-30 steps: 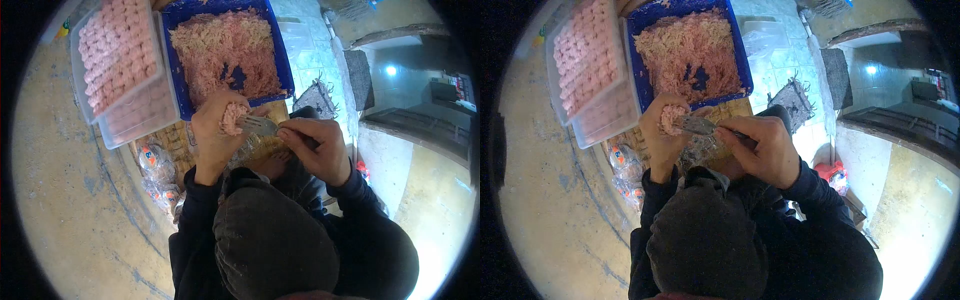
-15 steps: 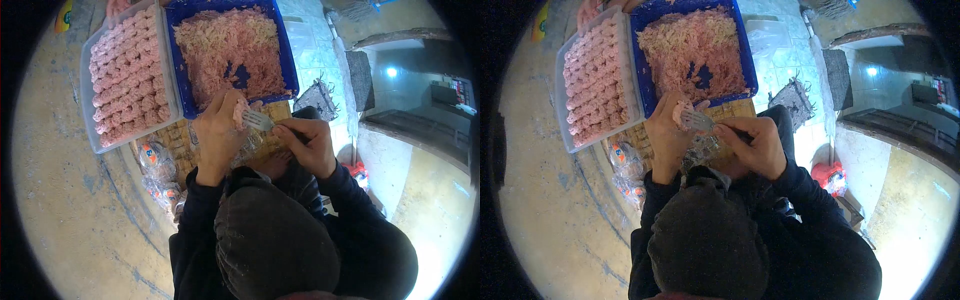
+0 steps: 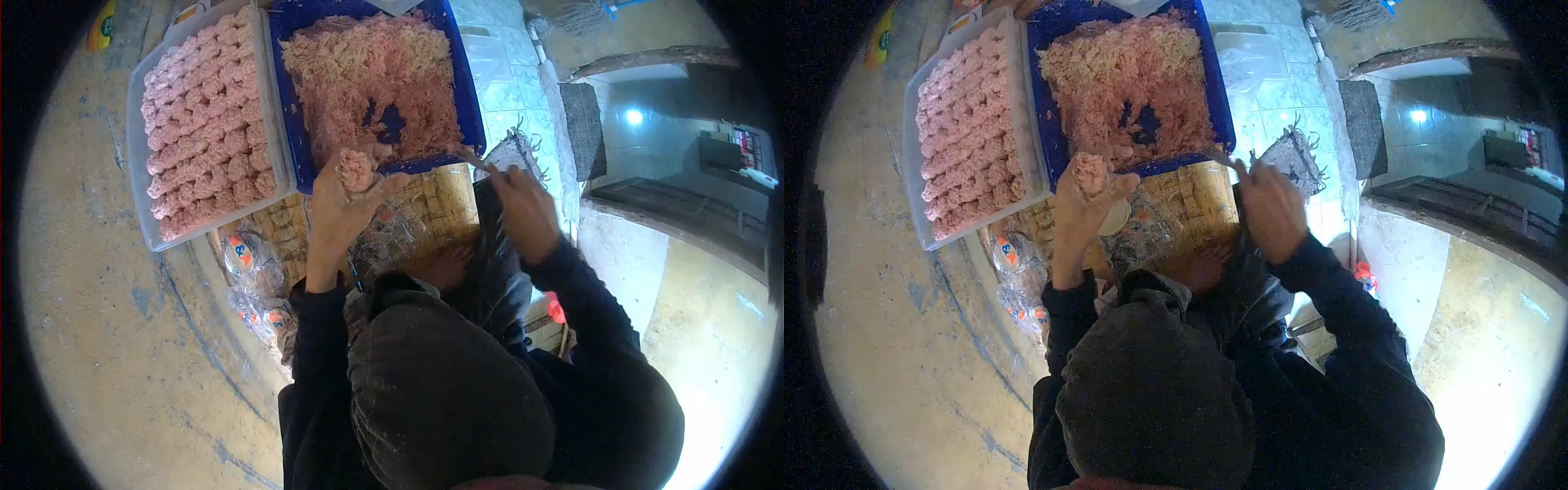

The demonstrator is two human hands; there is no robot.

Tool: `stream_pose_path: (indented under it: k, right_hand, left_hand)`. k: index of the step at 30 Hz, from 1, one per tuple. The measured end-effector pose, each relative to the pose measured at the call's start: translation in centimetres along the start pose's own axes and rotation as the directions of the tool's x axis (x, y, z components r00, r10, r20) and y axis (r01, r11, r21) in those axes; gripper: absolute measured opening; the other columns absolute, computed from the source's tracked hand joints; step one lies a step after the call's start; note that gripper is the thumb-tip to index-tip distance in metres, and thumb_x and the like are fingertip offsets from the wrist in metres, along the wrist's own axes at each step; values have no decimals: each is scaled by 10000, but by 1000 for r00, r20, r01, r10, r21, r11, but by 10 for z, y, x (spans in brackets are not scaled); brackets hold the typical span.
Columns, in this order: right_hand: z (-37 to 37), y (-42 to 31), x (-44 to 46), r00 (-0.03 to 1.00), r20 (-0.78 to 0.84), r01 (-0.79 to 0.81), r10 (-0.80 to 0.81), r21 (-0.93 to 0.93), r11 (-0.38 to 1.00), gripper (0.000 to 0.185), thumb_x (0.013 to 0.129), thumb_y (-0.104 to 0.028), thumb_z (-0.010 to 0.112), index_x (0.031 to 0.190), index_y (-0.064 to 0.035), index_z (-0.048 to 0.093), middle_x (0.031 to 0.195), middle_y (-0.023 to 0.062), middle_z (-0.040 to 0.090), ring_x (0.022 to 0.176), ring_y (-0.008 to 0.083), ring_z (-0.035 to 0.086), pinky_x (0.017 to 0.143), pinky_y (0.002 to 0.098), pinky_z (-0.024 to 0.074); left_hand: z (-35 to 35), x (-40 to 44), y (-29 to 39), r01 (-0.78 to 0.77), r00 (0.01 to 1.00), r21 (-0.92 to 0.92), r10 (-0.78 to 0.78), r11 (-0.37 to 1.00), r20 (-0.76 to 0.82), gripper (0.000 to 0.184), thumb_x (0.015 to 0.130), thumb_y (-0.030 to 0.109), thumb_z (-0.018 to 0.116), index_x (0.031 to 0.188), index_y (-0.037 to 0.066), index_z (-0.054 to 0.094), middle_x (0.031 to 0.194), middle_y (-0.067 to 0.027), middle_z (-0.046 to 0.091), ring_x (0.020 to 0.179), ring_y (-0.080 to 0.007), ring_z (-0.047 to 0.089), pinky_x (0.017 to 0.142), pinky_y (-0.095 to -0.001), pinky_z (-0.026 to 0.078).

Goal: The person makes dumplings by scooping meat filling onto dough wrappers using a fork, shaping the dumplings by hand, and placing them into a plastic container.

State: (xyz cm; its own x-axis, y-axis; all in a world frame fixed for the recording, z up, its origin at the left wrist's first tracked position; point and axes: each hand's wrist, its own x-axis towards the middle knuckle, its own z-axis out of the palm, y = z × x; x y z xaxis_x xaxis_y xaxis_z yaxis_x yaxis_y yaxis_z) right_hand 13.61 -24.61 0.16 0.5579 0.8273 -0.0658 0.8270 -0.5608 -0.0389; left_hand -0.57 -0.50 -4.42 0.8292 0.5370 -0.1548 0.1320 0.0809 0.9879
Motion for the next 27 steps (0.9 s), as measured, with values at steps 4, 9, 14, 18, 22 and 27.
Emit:
stream_pose_path:
  k: [4, 9, 14, 18, 22, 27]
  right_hand:
    - [-50, 14, -1, 998, 20, -56, 53, 189, 980, 326, 893, 11, 554, 1196, -21, 671, 889, 143, 602, 765, 352, 624, 659, 441, 519]
    - [-70, -10, 7, 995, -92, 14, 43, 549, 836, 223, 910, -35, 642, 1125, -9, 698, 829, 155, 666, 725, 352, 666, 631, 424, 527]
    - [-77, -42, 16, 986, -135, 163, -100, 625, 764, 166, 902, -97, 707, 1043, -10, 723, 861, 151, 719, 727, 332, 710, 630, 403, 557]
    - [-67, -55, 32, 977, -148, 210, -151, 582, 786, 187, 927, -149, 686, 1067, -31, 723, 820, 128, 705, 669, 330, 691, 599, 419, 549]
    - [-70, -50, 50, 963, -48, 260, -267, 437, 861, 175, 952, -194, 647, 1050, -65, 712, 768, 121, 677, 629, 336, 668, 575, 442, 538]
    - [-78, -42, 57, 943, 20, 306, -332, 342, 889, 132, 936, -189, 656, 981, -75, 703, 776, 122, 677, 636, 349, 666, 567, 445, 536]
  left_hand:
    - [-4, -5, 18, 74, 994, -253, -51, 965, 95, 502, 811, 118, 861, 1249, 24, 634, 961, -40, 701, 836, -87, 643, 704, -267, 550]
    - [3, 0, 32, 31, 992, -178, -10, 983, 123, 394, 795, 74, 857, 1131, 49, 653, 935, -19, 672, 824, -90, 618, 771, -244, 517]
    - [10, 1, 17, -244, 964, -120, 254, 962, 79, 315, 734, 13, 819, 1000, 31, 652, 879, -9, 656, 798, -102, 610, 754, -261, 504]
    - [8, -1, 21, -256, 964, 31, 253, 966, 83, 251, 719, 47, 804, 887, 28, 619, 837, 0, 656, 779, -110, 605, 732, -259, 491]
    - [4, 3, 19, -313, 950, 258, 299, 914, 93, 219, 721, 20, 785, 884, 25, 639, 846, -8, 674, 803, -116, 618, 743, -266, 495]
    - [6, 3, 19, -19, 995, -88, 28, 996, 95, 217, 671, 16, 793, 828, 32, 645, 796, -30, 667, 776, -113, 636, 710, -290, 499]
